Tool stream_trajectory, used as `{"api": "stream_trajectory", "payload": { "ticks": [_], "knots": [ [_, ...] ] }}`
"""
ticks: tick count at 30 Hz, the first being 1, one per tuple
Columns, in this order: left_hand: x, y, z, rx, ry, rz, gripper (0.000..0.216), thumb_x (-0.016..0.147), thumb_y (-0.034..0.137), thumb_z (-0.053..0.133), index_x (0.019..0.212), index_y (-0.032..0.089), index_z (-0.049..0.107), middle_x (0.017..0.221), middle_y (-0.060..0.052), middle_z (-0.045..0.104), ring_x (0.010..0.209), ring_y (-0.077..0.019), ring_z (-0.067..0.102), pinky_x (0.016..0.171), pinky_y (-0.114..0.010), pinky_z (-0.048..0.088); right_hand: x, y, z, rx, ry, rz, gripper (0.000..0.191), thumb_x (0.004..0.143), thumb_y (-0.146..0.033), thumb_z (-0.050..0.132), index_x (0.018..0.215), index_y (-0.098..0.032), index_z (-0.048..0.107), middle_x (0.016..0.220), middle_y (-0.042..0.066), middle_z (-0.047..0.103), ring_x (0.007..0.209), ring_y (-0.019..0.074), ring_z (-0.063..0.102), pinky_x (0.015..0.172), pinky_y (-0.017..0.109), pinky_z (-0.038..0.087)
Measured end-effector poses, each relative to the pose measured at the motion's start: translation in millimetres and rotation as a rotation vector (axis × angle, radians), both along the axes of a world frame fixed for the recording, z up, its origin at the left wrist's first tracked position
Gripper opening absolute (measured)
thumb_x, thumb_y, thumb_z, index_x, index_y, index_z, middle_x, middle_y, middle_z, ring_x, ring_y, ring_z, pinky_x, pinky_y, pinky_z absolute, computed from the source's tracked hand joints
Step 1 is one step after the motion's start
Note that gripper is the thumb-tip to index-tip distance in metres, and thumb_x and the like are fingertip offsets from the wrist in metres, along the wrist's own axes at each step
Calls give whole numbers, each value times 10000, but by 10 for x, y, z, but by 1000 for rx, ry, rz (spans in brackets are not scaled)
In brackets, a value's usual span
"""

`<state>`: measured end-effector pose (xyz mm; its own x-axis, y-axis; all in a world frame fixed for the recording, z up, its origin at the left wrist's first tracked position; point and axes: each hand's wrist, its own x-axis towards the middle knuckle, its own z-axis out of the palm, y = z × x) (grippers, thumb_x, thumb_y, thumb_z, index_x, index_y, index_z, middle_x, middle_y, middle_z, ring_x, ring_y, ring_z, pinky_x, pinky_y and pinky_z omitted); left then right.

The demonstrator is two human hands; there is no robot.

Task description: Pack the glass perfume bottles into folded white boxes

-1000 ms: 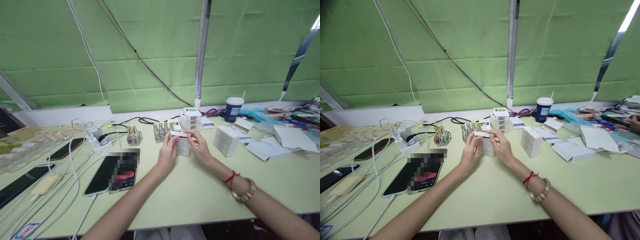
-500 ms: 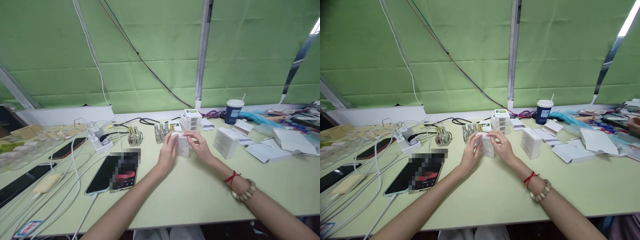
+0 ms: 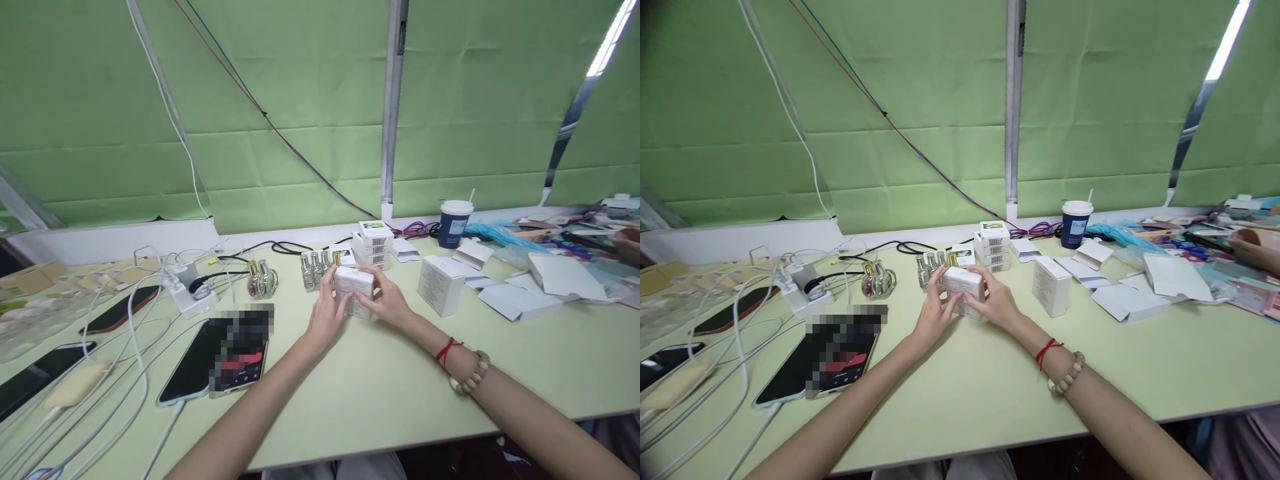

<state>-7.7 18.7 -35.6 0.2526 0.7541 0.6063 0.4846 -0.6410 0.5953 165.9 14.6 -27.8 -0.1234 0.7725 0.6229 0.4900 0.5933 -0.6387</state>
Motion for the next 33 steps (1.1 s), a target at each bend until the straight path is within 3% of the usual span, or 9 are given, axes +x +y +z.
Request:
{"api": "stream_trajectory", "payload": {
  "ticks": [4, 7, 11, 15, 20, 24, 28, 31, 33],
  "knots": [
    [-22, 37, -12, -192, 44, -74, 583, 889, 341, 435, 1395, 272, 154, 1266, -107, 494, 945, -160, 611, 765, -324, 528, 63, -35, 67, 75, -113, -113, 460, 752, -392, 583, 1173, -224, 509, 654, -27, 616, 456, 103, 482, 474, 216, 401],
    [-30, 43, -11, -251, 79, -106, 532, 890, 346, 420, 1378, 264, 226, 1219, -86, 534, 891, -142, 617, 760, -310, 522, 46, -71, 94, 108, -175, -152, 435, 748, -419, 582, 1133, -219, 550, 623, -21, 615, 452, 118, 493, 487, 230, 396],
    [-24, -8, 19, -234, 148, -75, 575, 861, 374, 448, 1386, 247, 253, 1219, -86, 557, 896, -158, 620, 780, -320, 512, 4, -91, 100, 54, -239, -176, 543, 728, -413, 600, 1228, -232, 489, 742, -4, 670, 546, 161, 579, 546, 260, 438],
    [-4, -99, 91, -207, 298, -1, 766, 787, 378, 532, 1442, 282, 146, 1256, -71, 560, 984, -220, 616, 809, -363, 492, 0, -86, 102, 10, -228, -117, 685, 716, -374, 611, 1341, -260, 355, 1100, 47, 636, 763, 188, 639, 637, 287, 492],
    [-18, -87, 99, -225, 355, 24, 843, 770, 507, 545, 1460, 270, 122, 1227, -78, 585, 1004, -246, 614, 825, -366, 469, 6, -90, 137, 98, -215, -141, 507, 708, -335, 611, 1202, -273, 514, 1241, 74, 492, 969, 200, 602, 666, 286, 514],
    [-34, -34, 59, -200, 356, -14, 710, 789, 541, 525, 1409, 279, 300, 1200, -52, 598, 1027, -225, 587, 847, -344, 456, -22, -103, 158, 199, -125, -172, 337, 742, -316, 582, 1071, -239, 593, 1213, 89, 490, 1056, 202, 568, 711, 286, 523],
    [9, -84, 68, -185, 405, -65, 400, 867, 481, 438, 1165, 255, 577, 978, -33, 655, 877, -193, 600, 765, -314, 465, -99, -131, 145, 278, -116, -249, 229, 732, -259, 567, 952, -236, 628, 1191, 74, 535, 1047, 201, 569, 682, 272, 520],
    [59, -161, 92, -164, 448, -153, 313, 914, 386, 374, 982, 240, 642, 950, -30, 642, 879, -179, 591, 753, -298, 464, -146, -163, 145, 354, -149, -303, 190, 698, -153, 529, 825, -243, 638, 1093, 30, 614, 991, 176, 588, 687, 252, 505],
    [87, -203, 108, -133, 449, -235, 286, 922, 332, 370, 969, 241, 637, 1008, -27, 633, 951, -175, 575, 787, -293, 465, -152, -180, 157, 439, -174, -340, 203, 673, -95, 511, 748, -243, 628, 985, 4, 658, 916, 163, 605, 785, 273, 490]
  ]
}}
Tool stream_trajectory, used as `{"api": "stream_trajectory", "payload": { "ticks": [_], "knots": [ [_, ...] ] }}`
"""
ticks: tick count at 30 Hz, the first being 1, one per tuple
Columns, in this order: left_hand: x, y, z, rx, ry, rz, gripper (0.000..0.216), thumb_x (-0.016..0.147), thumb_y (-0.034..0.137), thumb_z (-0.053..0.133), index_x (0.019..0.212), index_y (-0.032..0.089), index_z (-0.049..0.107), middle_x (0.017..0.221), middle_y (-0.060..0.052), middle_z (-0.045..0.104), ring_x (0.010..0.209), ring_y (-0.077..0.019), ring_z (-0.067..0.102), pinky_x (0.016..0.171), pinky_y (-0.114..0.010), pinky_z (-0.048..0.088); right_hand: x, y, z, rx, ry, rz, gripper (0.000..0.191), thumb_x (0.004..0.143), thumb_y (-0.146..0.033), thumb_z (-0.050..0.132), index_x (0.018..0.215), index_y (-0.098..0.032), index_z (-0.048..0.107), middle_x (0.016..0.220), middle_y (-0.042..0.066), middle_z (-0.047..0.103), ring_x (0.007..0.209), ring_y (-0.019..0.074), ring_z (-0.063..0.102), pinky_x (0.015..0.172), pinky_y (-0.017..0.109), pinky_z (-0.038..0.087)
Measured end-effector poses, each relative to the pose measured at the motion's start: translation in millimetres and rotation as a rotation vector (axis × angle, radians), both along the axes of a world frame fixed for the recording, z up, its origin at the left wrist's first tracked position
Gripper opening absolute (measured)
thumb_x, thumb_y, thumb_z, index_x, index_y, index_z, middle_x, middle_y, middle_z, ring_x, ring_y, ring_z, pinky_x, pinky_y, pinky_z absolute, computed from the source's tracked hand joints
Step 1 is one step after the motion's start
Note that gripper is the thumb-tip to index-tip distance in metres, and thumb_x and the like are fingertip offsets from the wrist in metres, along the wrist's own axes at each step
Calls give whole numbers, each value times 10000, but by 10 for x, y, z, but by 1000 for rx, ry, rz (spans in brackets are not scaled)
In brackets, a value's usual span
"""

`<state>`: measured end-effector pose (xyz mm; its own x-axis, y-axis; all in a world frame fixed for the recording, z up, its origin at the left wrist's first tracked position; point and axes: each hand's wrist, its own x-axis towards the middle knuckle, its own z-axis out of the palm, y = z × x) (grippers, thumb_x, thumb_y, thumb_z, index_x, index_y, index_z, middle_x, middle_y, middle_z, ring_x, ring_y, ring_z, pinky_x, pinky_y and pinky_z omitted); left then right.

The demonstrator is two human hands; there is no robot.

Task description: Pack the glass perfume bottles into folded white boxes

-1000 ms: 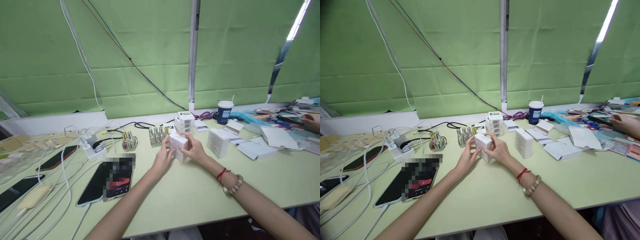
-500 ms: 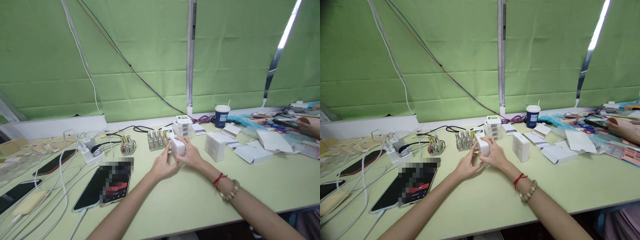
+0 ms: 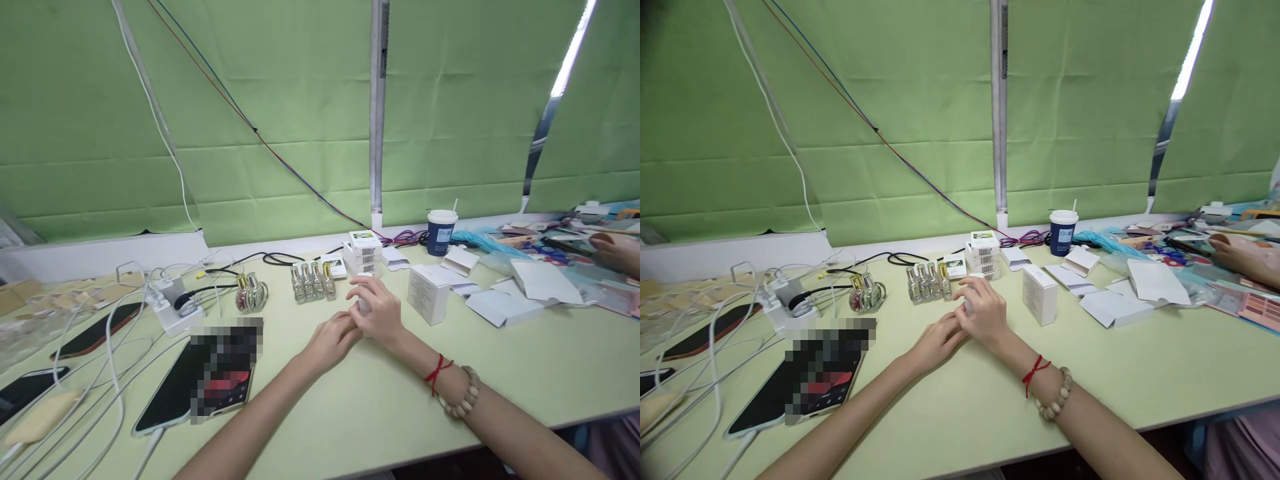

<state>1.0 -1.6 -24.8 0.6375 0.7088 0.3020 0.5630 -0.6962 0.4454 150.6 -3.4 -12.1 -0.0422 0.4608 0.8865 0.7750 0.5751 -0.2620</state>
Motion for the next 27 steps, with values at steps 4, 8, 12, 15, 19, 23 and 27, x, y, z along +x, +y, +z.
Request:
{"api": "stream_trajectory", "payload": {
  "ticks": [4, 8, 12, 15, 19, 23, 27],
  "knots": [
    [42, -36, 21, 40, -25, -164, 244, 916, 288, 405, 1038, 229, 607, 1055, -40, 628, 1013, -175, 552, 877, -310, 453, 34, -13, 40, 86, -121, -61, 253, 739, -47, 465, 686, -248, 609, 730, -33, 672, 713, 144, 601, 987, 344, 382],
    [67, -31, 12, 117, -13, -225, 228, 897, 306, 458, 1041, 217, 611, 1052, -56, 632, 1004, -185, 568, 887, -324, 450, 50, -23, 69, 95, -206, -143, 318, 776, -7, 425, 728, -249, 626, 707, -35, 672, 704, 146, 590, 979, 307, 366],
    [74, -32, -14, 215, -6, -240, 245, 912, 288, 420, 959, 215, 649, 1044, -57, 634, 976, -172, 582, 894, -316, 443, 63, -1, 72, 99, -245, -145, 335, 781, 11, 424, 696, -244, 624, 678, -38, 666, 693, 142, 578, 938, 279, 368],
    [70, -37, -27, 239, 54, -258, 266, 917, 290, 402, 977, 204, 647, 1017, -72, 639, 962, -178, 590, 889, -324, 442, 132, 70, 74, 95, -290, -99, 333, 789, 10, 436, 667, -238, 623, 652, -51, 662, 655, 134, 557, 840, 256, 387],
    [64, -35, -41, 231, 115, -244, 277, 910, 264, 397, 1086, 213, 605, 1070, -78, 623, 1018, -188, 574, 900, -341, 435, 293, 179, 109, -33, -371, -62, 331, 784, 10, 442, 719, -242, 647, 719, -34, 674, 710, 140, 559, 679, 261, 370],
    [58, -34, -54, 202, 105, -218, 285, 900, 221, 393, 1120, 212, 575, 1107, -71, 609, 1064, -181, 550, 914, -341, 431, 388, 214, 136, -86, -282, -282, 349, 749, 23, 440, 865, -228, 652, 849, 24, 669, 798, 192, 553, 663, 292, 360],
    [51, -42, -56, 193, 85, -203, 280, 891, 207, 401, 1110, 217, 574, 1105, -67, 610, 1037, -177, 561, 905, -332, 439, 332, 191, 94, -68, -276, -386, 382, 792, 26, 399, 937, -227, 645, 878, 55, 650, 767, 212, 541, 761, 321, 380]
  ]
}}
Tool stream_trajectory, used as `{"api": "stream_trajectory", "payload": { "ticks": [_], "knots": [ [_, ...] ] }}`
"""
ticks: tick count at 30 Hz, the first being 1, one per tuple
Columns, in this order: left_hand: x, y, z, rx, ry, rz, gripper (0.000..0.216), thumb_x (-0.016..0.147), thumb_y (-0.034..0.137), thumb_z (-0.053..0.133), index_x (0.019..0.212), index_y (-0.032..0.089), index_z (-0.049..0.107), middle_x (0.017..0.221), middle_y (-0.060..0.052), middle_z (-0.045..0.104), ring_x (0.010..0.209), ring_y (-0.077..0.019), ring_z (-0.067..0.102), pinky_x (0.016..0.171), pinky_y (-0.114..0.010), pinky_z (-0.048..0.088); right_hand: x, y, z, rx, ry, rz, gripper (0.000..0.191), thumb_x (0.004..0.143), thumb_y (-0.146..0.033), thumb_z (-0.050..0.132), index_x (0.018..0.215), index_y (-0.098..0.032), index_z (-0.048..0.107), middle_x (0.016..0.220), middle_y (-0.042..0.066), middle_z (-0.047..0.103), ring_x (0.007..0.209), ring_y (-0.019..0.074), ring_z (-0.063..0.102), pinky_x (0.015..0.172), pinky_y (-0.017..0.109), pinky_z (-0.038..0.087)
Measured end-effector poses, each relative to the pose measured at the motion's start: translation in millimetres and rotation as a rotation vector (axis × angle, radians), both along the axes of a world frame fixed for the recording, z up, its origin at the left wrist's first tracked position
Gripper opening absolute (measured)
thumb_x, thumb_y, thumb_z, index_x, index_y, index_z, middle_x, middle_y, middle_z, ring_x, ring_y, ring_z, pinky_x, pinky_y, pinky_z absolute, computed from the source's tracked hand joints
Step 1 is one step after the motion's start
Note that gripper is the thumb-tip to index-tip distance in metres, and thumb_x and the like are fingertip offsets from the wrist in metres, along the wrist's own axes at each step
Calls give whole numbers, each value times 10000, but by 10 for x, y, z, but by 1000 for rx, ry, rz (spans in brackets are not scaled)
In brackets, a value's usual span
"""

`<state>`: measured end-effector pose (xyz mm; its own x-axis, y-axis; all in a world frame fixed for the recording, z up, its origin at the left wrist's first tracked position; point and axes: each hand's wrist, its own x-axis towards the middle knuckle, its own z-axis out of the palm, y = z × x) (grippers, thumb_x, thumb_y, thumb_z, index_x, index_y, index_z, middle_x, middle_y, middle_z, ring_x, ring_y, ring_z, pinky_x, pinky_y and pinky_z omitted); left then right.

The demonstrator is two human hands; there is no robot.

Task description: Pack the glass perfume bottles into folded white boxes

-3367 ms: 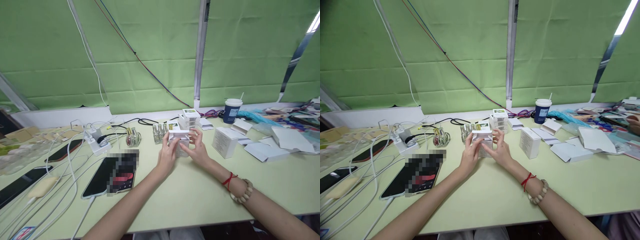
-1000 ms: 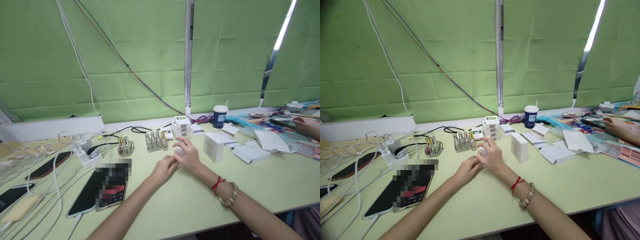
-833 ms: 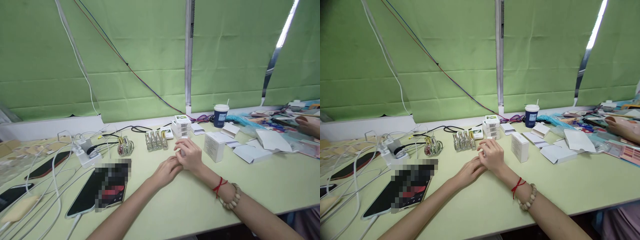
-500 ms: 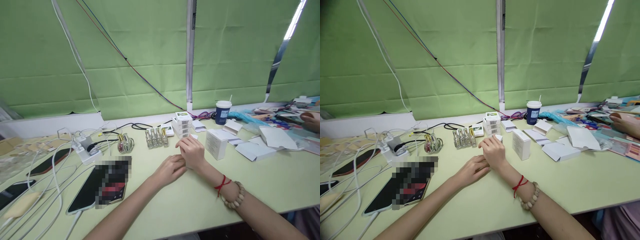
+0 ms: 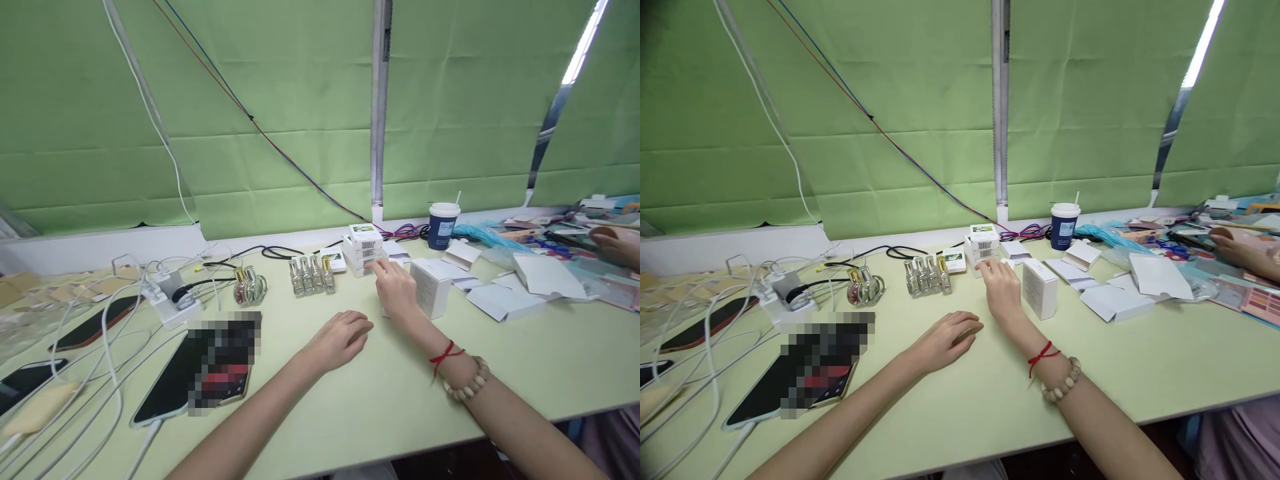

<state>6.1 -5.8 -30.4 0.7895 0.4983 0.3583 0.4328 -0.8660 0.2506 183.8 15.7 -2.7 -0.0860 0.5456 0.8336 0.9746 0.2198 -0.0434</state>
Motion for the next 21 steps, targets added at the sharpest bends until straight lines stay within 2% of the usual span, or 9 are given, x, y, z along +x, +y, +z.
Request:
{"api": "stream_trajectory", "payload": {
  "ticks": [3, 5, 8, 10, 12, 16, 21],
  "knots": [
    [-3, -4, 1, -2, 12, 8, 265, 890, 199, 401, 1089, 215, 576, 1101, -59, 610, 1033, -174, 561, 898, -328, 437, -56, -20, -34, 0, 9, 20, 393, 816, 19, 379, 968, -232, 641, 926, 67, 643, 814, 216, 550, 893, 357, 358],
    [-4, -3, -1, -1, 21, 13, 256, 890, 194, 399, 1075, 213, 574, 1093, -55, 608, 1024, -170, 561, 893, -324, 435, -66, -31, -31, -9, 72, 20, 393, 810, 15, 389, 984, -233, 639, 962, 57, 640, 840, 207, 557, 910, 366, 363],
    [-2, 3, -6, 4, 28, 19, 243, 888, 192, 401, 1055, 215, 577, 1080, -52, 607, 990, -164, 569, 880, -320, 438, -58, -49, 5, -18, 231, 41, 369, 798, -27, 420, 988, -252, 642, 1018, 24, 626, 851, 171, 569, 709, 278, 431],
    [0, 8, -9, 8, 26, 18, 243, 887, 192, 403, 1053, 217, 578, 1082, -54, 606, 979, -165, 572, 877, -322, 440, -60, -58, 26, -6, 324, 66, 346, 797, -63, 427, 976, -261, 647, 1046, 14, 610, 873, 152, 575, 554, 233, 401],
    [2, 11, -11, 11, 23, 16, 246, 885, 194, 405, 1058, 215, 578, 1084, -58, 607, 980, -167, 571, 879, -325, 441, -69, -55, 26, 17, 364, 94, 331, 790, -78, 427, 961, -255, 649, 1056, 20, 598, 907, 150, 574, 513, 222, 392],
    [6, 11, -12, 12, 27, 14, 250, 884, 193, 401, 1059, 211, 580, 1080, -62, 609, 984, -171, 568, 877, -330, 443, -65, -2, -34, 57, 405, 175, 324, 757, -66, 427, 934, -229, 644, 1039, 48, 590, 968, 186, 562, 691, 275, 468],
    [5, 8, -12, 12, 31, 11, 244, 888, 186, 394, 1055, 203, 572, 1074, -59, 608, 998, -168, 561, 878, -330, 433, -50, 53, -91, 76, 462, 397, 318, 729, -29, 379, 836, -203, 623, 987, 59, 585, 986, 184, 557, 866, 332, 450]
  ]
}}
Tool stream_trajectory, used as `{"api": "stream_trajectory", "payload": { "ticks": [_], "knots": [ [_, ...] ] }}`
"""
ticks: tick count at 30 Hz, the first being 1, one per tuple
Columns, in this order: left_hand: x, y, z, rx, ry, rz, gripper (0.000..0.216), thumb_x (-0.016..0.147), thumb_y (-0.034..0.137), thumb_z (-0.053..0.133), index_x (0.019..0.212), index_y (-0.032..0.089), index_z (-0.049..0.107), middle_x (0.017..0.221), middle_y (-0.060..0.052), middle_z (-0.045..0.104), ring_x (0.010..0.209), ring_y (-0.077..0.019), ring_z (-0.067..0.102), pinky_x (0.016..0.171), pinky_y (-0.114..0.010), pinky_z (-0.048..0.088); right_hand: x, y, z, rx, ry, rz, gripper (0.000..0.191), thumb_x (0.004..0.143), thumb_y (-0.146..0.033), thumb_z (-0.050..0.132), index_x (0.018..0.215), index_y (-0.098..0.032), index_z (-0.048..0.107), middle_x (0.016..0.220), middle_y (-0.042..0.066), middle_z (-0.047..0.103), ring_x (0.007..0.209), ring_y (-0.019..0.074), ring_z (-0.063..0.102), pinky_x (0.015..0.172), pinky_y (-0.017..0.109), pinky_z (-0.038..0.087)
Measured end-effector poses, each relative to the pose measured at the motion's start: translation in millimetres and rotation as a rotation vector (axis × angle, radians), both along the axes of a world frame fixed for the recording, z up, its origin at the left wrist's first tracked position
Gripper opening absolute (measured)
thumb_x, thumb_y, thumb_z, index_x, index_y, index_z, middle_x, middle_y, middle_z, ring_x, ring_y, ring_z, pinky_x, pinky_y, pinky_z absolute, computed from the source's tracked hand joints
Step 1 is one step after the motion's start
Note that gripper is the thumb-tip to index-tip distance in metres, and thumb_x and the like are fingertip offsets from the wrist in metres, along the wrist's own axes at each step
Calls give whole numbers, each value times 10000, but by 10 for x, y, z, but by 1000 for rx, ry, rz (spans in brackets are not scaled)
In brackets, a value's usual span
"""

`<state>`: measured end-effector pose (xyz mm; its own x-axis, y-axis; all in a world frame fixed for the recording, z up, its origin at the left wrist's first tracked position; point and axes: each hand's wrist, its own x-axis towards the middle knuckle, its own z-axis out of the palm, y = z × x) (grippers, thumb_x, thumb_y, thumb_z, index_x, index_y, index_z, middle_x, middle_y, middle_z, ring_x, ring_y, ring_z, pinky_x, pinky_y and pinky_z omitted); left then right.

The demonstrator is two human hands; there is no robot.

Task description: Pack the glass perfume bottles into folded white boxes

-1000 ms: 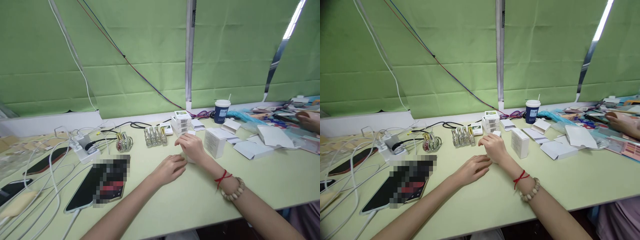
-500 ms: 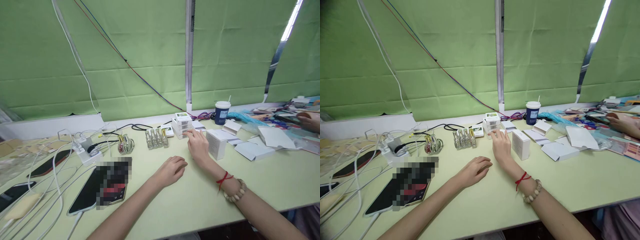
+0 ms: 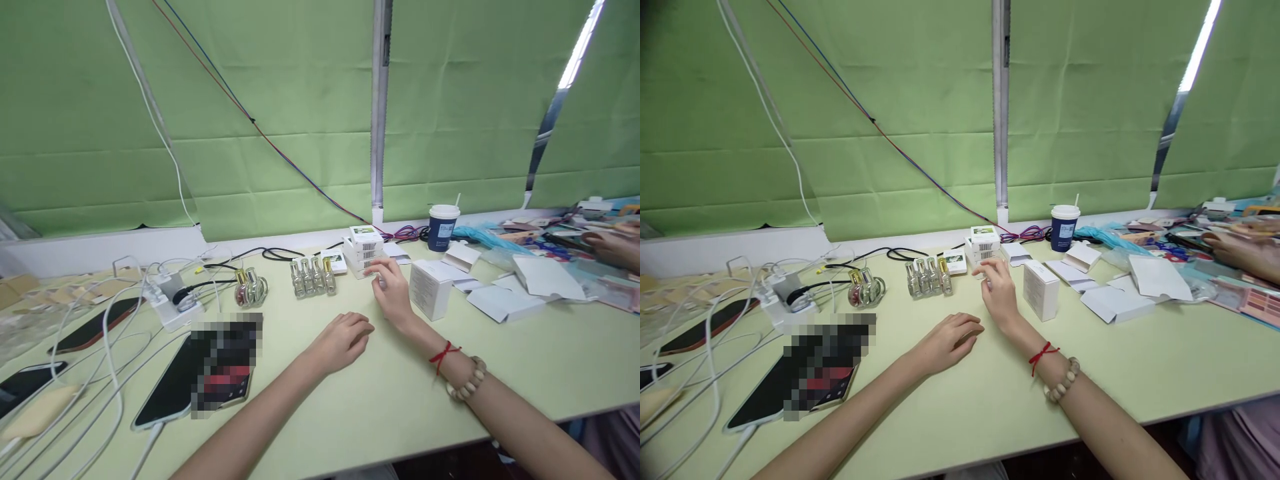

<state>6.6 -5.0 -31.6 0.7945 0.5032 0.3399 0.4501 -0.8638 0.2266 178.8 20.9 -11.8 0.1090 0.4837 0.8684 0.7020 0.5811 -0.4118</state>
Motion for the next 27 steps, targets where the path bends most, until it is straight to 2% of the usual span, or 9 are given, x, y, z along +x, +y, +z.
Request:
{"api": "stream_trajectory", "payload": {
  "ticks": [5, 8, 10, 12, 14, 16, 18, 23, 27],
  "knots": [
    [-1, -2, -3, 9, 7, -3, 244, 892, 184, 390, 1057, 200, 569, 1064, -52, 612, 1003, -166, 560, 873, -327, 433, -89, -62, 16, 23, 28, 27, 270, 724, -28, 380, 728, -210, 579, 823, 8, 615, 838, 157, 593, 944, 357, 401],
    [5, -4, -3, 12, 8, -2, 246, 892, 185, 391, 1056, 200, 574, 1069, -54, 616, 1004, -168, 562, 876, -330, 433, -115, -100, 27, 21, -6, -62, 256, 716, -27, 409, 706, -212, 586, 789, -20, 632, 744, 126, 591, 823, 264, 434],
    [9, -5, -2, 13, 7, 3, 246, 891, 187, 393, 1052, 201, 577, 1075, -59, 616, 1006, -172, 563, 878, -333, 433, -97, -107, 31, 27, -63, -164, 249, 721, -29, 441, 683, -215, 602, 780, -37, 647, 674, 101, 577, 691, 210, 420],
    [12, -4, -4, 14, 4, 3, 247, 890, 188, 395, 1054, 202, 579, 1080, -63, 615, 1008, -174, 563, 881, -335, 433, -64, -105, 37, 54, -144, -241, 244, 734, -34, 471, 672, -220, 616, 768, -53, 658, 628, 85, 564, 636, 198, 395],
    [11, -1, -10, 14, 0, -1, 249, 889, 185, 398, 1061, 205, 577, 1084, -62, 613, 1008, -172, 561, 888, -336, 432, -36, -104, 50, 88, -233, -283, 247, 752, -39, 479, 708, -229, 630, 787, -60, 667, 642, 87, 568, 691, 204, 396],
    [9, 1, -19, 13, 0, -3, 251, 889, 184, 399, 1067, 206, 575, 1087, -61, 612, 1011, -169, 559, 893, -335, 430, -21, -107, 69, 89, -305, -328, 263, 776, -45, 469, 794, -239, 645, 869, -48, 674, 720, 105, 584, 813, 236, 388],
    [7, -1, -26, 11, 5, -1, 253, 889, 184, 397, 1068, 205, 574, 1084, -60, 612, 1018, -170, 558, 896, -333, 429, -9, -108, 89, 20, -335, -380, 264, 794, -65, 469, 869, -243, 648, 959, -23, 665, 805, 126, 586, 824, 259, 384],
    [9, -12, -13, 14, 14, 4, 258, 891, 190, 390, 1069, 202, 577, 1088, -65, 612, 1021, -176, 559, 893, -335, 430, 65, -94, 131, -270, -382, -457, 242, 800, -96, 494, 902, -241, 658, 948, 15, 655, 907, 173, 564, 585, 259, 354],
    [12, -12, 4, 8, 14, 10, 260, 886, 189, 396, 1070, 194, 578, 1103, -71, 609, 1022, -175, 561, 897, -334, 433, 96, -119, 184, -351, -423, -498, 335, 796, -49, 469, 1009, -235, 648, 1059, 34, 643, 938, 188, 565, 610, 275, 366]
  ]
}}
